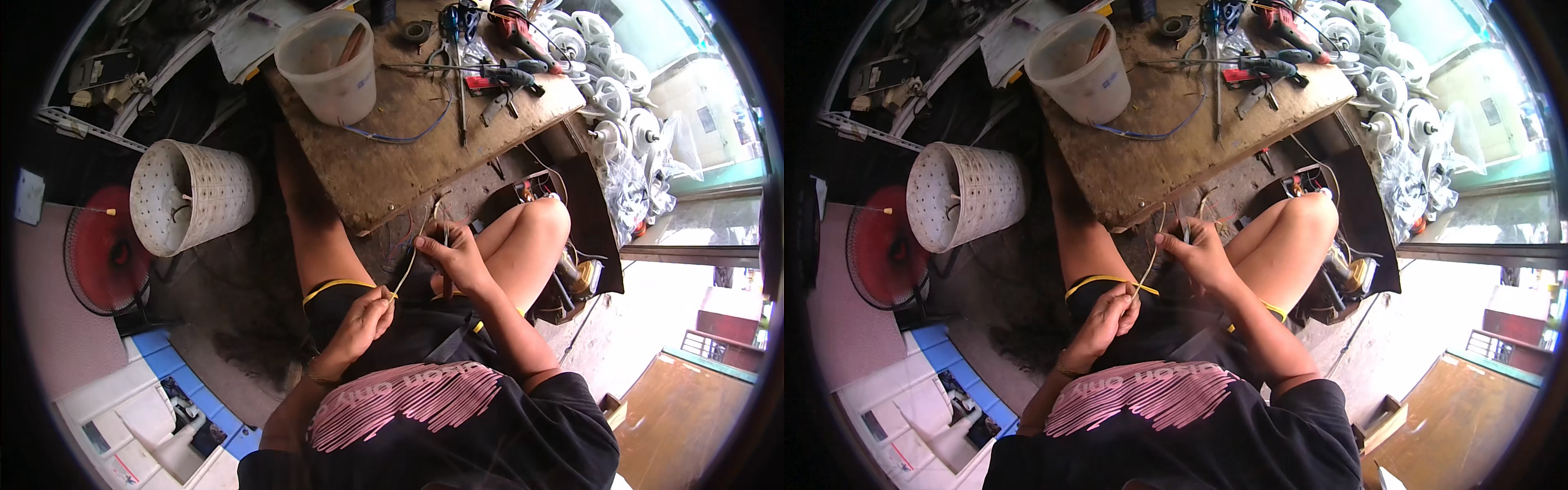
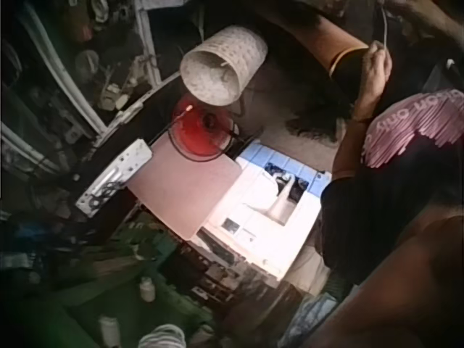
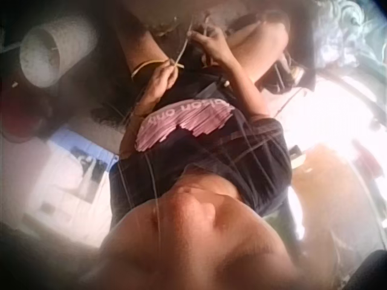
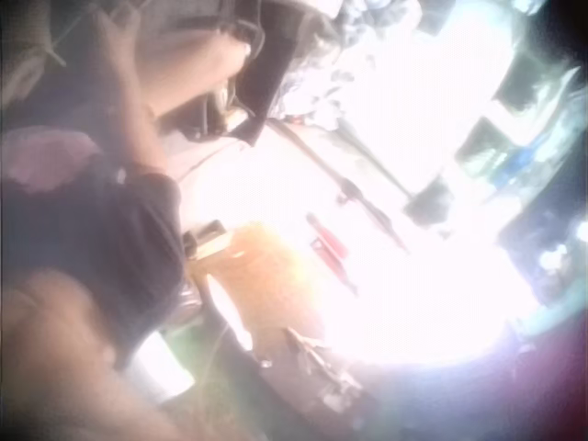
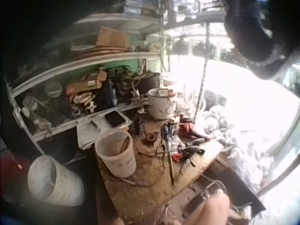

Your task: The person connects wires to a white component and secures them with electrical tape, then uses a utility knife to strip insulation from a cable and moves a bin containing parts.

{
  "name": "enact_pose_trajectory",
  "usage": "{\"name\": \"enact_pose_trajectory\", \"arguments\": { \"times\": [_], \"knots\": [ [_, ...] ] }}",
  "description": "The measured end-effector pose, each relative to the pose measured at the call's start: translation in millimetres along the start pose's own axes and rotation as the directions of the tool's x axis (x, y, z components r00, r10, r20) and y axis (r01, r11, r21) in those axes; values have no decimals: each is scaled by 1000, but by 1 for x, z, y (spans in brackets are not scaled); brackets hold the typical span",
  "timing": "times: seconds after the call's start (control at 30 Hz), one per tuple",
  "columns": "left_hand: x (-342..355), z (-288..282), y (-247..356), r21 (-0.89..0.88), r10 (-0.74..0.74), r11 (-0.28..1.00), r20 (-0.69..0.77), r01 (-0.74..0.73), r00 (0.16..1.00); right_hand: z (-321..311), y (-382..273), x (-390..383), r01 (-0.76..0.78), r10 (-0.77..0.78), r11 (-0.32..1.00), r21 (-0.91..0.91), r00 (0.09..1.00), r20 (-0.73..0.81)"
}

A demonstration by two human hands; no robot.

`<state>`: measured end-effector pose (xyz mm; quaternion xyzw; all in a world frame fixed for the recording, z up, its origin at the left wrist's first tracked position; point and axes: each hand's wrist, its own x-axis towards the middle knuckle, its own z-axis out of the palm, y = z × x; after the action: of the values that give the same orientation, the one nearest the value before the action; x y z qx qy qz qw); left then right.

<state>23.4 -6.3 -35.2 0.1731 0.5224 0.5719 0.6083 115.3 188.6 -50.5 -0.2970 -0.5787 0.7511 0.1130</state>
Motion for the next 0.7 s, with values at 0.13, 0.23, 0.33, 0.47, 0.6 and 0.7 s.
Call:
{"name": "enact_pose_trajectory", "arguments": {
  "times": [0.13,0.23,0.33,0.47,0.6,0.7],
  "knots": [
    [5,10,16,-35,-46,998,-110,42,993,8,-3,-2,185,-186,982,-38,982,-34],
    [12,12,4,215,256,952,-167,-218,952,9,-9,-8,-120,136,935,334,990,-25],
    [11,18,7,349,419,873,-184,-340,889,7,2,-2,-321,203,672,668,947,251],
    [4,11,8,-137,107,980,-237,-143,965,11,-23,-25,-165,156,945,282,986,53],
    [6,13,11,-255,57,961,-196,-107,979,11,-21,-33,-203,155,964,172,954,259],
    [6,17,11,-262,39,961,-178,-86,983,24,-19,-31,-34,-43,979,203,931,362]
  ]
}}
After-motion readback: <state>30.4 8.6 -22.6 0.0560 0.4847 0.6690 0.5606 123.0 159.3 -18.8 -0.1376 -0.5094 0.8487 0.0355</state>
